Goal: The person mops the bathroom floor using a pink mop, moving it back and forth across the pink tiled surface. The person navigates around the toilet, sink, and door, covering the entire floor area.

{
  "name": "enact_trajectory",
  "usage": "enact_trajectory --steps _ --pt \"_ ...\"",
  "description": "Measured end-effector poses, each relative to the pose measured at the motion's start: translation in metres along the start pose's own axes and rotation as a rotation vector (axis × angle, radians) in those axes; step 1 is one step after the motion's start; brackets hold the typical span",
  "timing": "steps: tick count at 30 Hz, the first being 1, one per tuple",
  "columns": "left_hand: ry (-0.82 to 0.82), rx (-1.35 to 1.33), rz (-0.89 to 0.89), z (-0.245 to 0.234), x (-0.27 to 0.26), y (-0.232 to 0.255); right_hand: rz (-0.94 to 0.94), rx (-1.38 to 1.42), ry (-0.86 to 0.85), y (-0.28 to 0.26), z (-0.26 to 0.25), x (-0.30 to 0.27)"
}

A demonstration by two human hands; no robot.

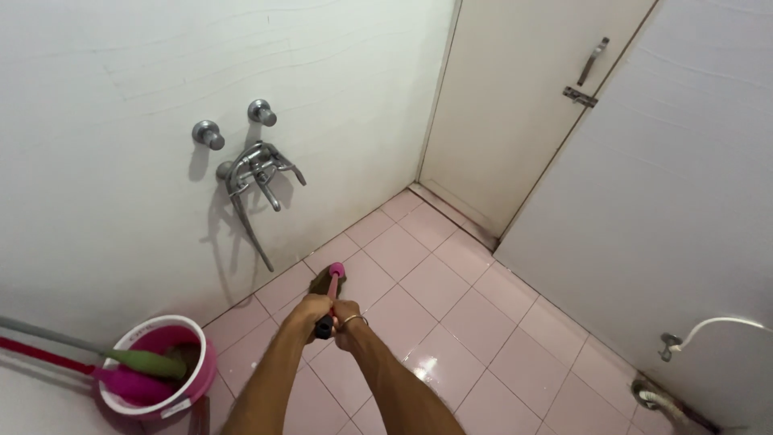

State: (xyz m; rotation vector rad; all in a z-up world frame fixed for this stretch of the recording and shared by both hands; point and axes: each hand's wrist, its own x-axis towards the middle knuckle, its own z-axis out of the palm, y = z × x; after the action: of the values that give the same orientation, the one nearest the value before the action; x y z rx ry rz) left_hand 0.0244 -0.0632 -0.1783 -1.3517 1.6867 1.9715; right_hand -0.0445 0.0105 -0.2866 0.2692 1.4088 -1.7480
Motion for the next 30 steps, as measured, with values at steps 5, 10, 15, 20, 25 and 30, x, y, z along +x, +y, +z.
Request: enact_trajectory --steps 5,10,15,20,25,30 --pt "-0.038 -0.064 0.087 -0.021 0.022 -0.005 0.008 0.106 0.066 0.001 0.028 -0.011" --pt "-0.087 -0.016 0.161 -0.055 0.06 -0.024 -0.06 0.096 0.104 0.041 0.046 0.036" --pt "-0.083 0.003 0.12 -0.089 0.071 -0.025 -0.14 0.089 0.111 0.063 0.074 0.062" --pt "-0.092 0.087 0.111 -0.114 0.085 -0.008 -0.106 0.117 0.139 0.046 0.108 0.053" --pt "-0.144 0.07 0.108 -0.118 0.111 0.016 -0.16 0.129 0.13 0.039 0.105 0.102" --pt "-0.094 0.161 0.091 -0.111 0.114 0.046 -0.131 0.128 0.136 0.017 0.103 0.112"
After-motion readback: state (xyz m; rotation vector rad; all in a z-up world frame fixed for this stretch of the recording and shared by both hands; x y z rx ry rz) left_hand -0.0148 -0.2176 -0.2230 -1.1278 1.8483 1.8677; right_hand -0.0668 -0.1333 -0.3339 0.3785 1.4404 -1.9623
